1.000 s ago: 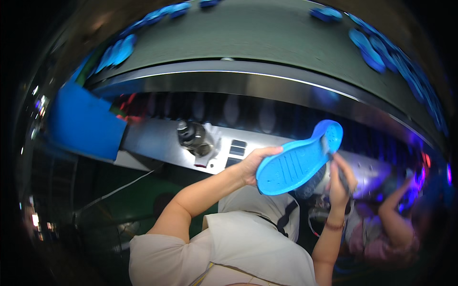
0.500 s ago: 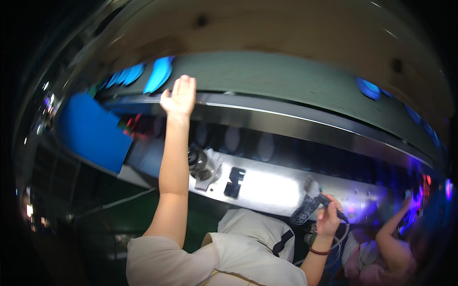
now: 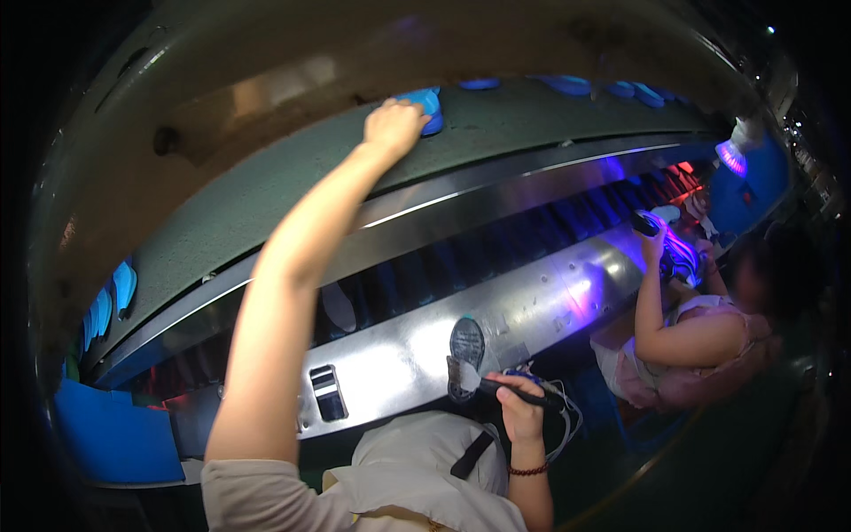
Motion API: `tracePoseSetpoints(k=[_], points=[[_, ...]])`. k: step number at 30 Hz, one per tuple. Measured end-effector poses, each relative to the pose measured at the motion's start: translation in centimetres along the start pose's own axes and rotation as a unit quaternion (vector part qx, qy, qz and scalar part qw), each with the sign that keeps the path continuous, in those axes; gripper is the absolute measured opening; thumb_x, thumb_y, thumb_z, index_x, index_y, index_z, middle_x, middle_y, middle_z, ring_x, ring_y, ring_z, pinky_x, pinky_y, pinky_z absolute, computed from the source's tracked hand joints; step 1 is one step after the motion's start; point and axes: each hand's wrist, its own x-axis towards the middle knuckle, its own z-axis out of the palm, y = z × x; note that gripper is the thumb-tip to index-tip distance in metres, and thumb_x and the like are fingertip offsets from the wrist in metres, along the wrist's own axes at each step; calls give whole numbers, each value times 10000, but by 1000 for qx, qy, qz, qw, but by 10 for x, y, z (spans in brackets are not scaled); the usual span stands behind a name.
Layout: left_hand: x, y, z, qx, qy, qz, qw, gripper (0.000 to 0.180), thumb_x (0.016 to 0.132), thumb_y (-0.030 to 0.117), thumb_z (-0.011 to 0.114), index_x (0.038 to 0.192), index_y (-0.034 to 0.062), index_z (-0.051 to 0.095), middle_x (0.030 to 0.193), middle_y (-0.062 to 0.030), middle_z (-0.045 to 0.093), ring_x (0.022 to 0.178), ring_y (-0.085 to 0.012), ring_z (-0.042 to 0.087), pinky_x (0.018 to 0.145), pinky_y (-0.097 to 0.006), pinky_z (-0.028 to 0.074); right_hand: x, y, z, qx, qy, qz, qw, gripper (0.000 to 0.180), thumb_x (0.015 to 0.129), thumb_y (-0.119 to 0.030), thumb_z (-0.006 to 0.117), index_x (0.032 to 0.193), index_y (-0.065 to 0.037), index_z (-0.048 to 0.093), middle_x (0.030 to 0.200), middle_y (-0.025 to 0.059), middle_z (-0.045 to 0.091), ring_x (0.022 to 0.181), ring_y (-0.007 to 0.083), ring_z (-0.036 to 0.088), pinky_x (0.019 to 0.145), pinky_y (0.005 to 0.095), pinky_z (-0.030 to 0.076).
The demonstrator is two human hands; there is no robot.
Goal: The person applies adhesive to shoe soles using a brush tool, turning each sole over to coat its surfaces, and places the shoe soles onto an upper conveyor belt.
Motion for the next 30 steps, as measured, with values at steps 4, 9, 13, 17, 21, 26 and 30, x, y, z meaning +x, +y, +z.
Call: tracePoseSetpoints(k=[4,9,13,17,21,26,30], points=[[-92,-13,-53,-153,109,68,980,246,798,289,565,744,53,611,792,-79,593,745,-240,528,717,-332,439,10,-21,1,-12,-11,-19,1000,196,707,48,531,892,69,592,935,190,606,924,259,572,898,357,405],[-252,-8,-78,-633,504,-275,519,231,746,85,587,946,10,500,810,-59,535,765,-171,528,753,-318,447,32,-35,33,4,-98,-23,995,204,721,24,539,909,83,591,951,199,608,885,231,589,849,310,436],[-341,-27,-71,-838,7,-305,453,531,721,140,596,1188,-14,396,1071,-135,528,946,-240,561,833,-337,466,40,-58,68,9,-163,-18,986,224,712,-5,559,915,86,587,930,203,615,859,228,600,855,310,435],[-386,14,-41,-959,-51,-242,141,782,690,468,623,1253,-4,354,1170,-219,478,1042,-338,512,878,-500,417,39,-60,94,7,-227,-24,974,243,708,-30,577,915,95,583,911,209,618,838,232,609,837,321,451],[-370,51,-14,-904,-200,-308,218,913,692,682,483,1307,34,291,1196,-247,438,1080,-399,463,937,-535,339,57,-22,93,-76,-216,60,972,203,749,17,535,937,80,578,930,193,615,860,219,596,826,294,444],[-365,72,-18,-957,-153,-243,46,944,703,787,225,1319,75,291,1218,-244,422,1132,-375,424,940,-528,330,85,-1,108,-189,-113,16,975,173,747,1,596,911,51,611,872,112,628,778,123,572,740,226,440],[-359,86,-4,-934,-127,-307,131,943,713,783,110,1305,78,318,1216,-202,437,1104,-334,446,932,-466,356,86,5,138,-338,-171,-99,920,139,755,-46,628,881,12,638,805,49,639,697,82,571,643,204,449]])
